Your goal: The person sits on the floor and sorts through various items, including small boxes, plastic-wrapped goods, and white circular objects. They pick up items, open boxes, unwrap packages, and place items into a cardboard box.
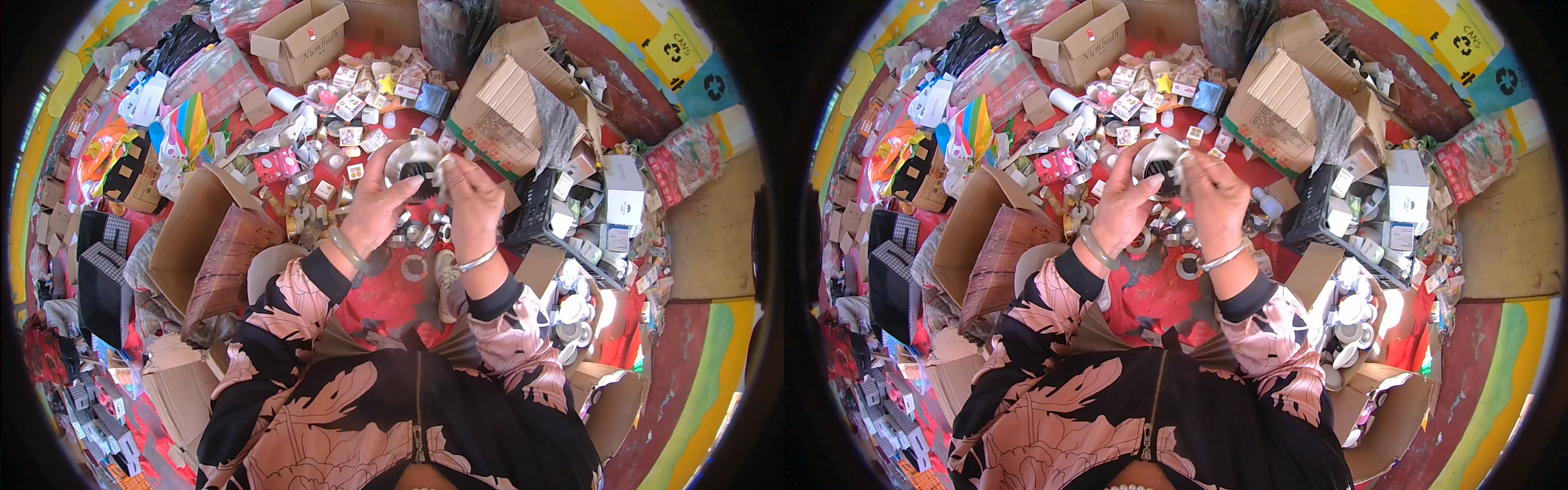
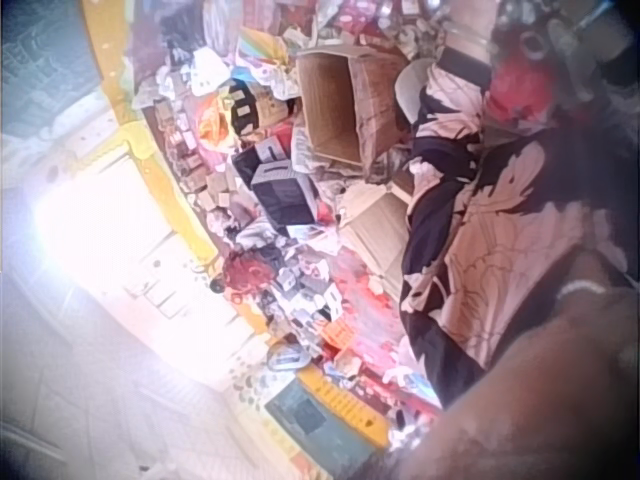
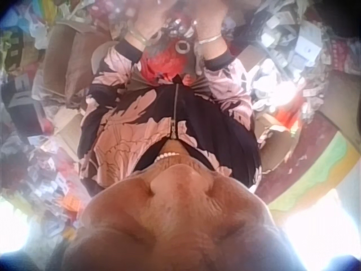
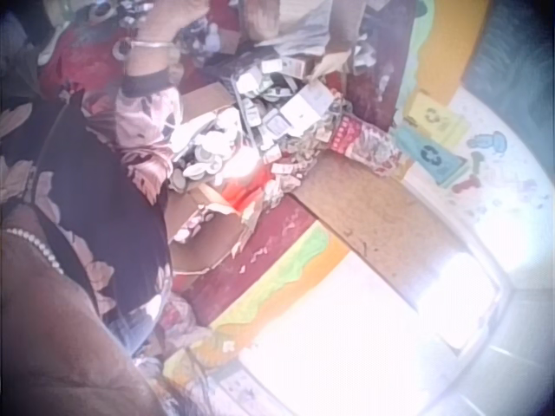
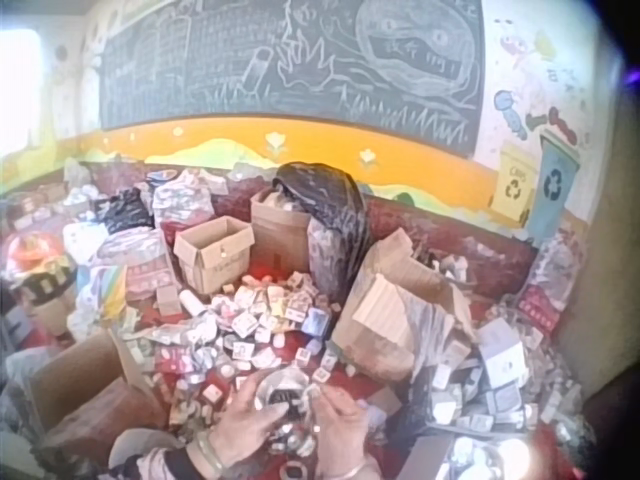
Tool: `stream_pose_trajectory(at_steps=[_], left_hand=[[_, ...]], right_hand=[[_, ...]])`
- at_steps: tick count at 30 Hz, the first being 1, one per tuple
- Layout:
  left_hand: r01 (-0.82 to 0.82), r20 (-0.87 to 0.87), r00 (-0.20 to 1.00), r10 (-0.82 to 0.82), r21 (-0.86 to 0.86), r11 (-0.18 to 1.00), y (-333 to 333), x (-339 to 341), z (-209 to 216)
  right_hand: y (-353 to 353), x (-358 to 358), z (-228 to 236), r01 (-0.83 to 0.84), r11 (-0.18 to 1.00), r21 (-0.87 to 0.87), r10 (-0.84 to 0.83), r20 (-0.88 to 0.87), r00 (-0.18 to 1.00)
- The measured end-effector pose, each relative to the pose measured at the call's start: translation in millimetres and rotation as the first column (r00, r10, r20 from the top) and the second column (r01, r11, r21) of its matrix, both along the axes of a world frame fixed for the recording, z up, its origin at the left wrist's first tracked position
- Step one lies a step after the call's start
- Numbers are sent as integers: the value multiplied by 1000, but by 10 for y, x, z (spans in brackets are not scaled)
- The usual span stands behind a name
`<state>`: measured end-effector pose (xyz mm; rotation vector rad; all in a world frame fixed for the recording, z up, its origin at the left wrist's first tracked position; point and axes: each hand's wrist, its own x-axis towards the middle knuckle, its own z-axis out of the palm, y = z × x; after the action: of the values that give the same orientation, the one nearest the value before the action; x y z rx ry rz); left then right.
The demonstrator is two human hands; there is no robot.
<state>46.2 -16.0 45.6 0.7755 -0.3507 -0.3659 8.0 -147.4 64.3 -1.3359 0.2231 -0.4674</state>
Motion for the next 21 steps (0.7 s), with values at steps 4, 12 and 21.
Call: stream_pose_trajectory(at_steps=[4,12,21], left_hand=[[38,-135,988,-72,-235,971,17,53,4],[-3,-92,996,-2,-53,999,-14,9,-35],[-14,-69,998,3,-170,985,104,114,-14]], right_hand=[[-350,128,9,36,870,492,-31,-18,999],[18,-25,139,172,684,-709,29,262,964],[-322,22,-72,-80,979,-186,107,138,985]])
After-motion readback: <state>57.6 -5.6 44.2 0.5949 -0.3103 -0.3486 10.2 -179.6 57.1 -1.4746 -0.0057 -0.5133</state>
